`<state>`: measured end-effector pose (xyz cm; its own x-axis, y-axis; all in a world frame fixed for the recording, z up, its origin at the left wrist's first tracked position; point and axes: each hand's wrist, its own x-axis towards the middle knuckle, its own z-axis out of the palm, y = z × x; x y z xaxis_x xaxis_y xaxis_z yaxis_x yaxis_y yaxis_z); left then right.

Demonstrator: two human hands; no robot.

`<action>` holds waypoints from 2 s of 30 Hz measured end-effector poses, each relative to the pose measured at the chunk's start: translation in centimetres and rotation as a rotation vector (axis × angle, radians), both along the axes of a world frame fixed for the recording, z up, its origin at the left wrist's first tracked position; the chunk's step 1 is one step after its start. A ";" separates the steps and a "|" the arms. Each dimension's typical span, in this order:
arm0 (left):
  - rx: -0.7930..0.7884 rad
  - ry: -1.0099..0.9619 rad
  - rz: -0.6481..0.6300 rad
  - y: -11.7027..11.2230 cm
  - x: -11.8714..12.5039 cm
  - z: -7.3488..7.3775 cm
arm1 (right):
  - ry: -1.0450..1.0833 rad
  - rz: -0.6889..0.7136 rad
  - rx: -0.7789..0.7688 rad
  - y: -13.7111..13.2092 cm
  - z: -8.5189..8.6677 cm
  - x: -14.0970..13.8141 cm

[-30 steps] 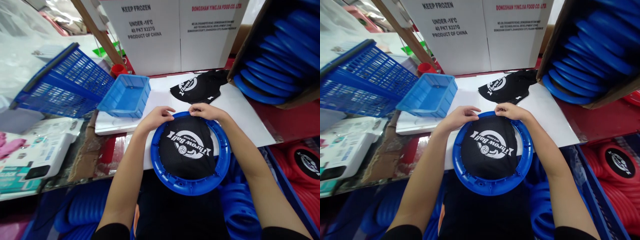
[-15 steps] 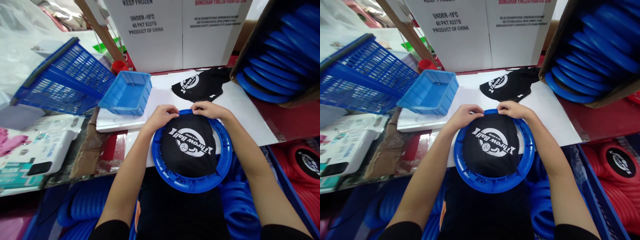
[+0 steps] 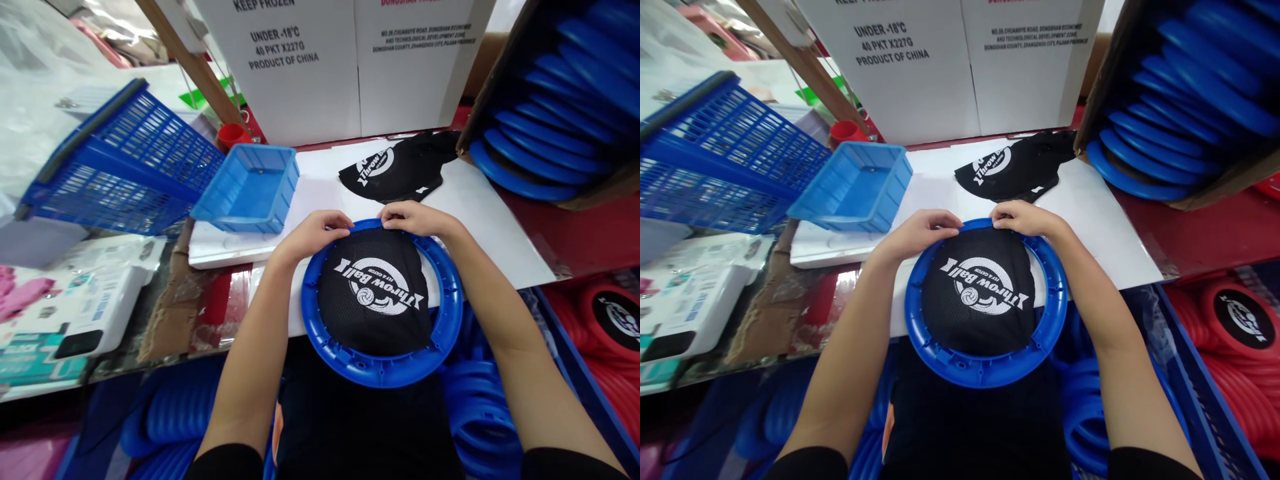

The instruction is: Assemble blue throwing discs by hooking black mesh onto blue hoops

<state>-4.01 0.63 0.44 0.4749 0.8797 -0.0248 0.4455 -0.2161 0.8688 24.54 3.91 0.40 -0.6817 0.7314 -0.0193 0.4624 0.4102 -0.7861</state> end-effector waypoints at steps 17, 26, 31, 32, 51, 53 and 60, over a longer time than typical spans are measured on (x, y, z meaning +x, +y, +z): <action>0.327 0.132 -0.055 -1.3 2.0 0.5 | 0.072 0.005 0.169 -0.9 -0.2 -1.3; 0.177 0.065 0.081 -1.0 2.8 -0.1 | 0.053 0.015 0.172 -1.1 -0.6 -2.1; -0.002 -0.067 0.111 0.0 2.5 -0.9 | 0.059 -0.001 0.141 -0.7 -1.1 -2.4; -0.020 -0.083 0.117 0.1 2.4 -1.1 | 0.066 0.000 0.123 -0.6 -1.1 -2.4; 0.399 0.206 -0.103 -1.0 3.0 -0.7 | -0.037 -0.052 0.258 -0.7 -1.3 -3.4; 0.424 0.280 -0.137 -0.9 3.0 -0.9 | -0.049 -0.047 0.274 -0.8 -1.4 -3.5; 0.467 0.363 -0.150 -1.0 3.0 -1.2 | -0.073 -0.023 0.291 -0.7 -1.2 -3.6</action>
<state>-0.98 -0.39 -0.72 0.6280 0.7607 0.1642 0.6304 -0.6210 0.4658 20.98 3.26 -0.80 -0.6691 0.7288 0.1455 0.5253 0.6023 -0.6010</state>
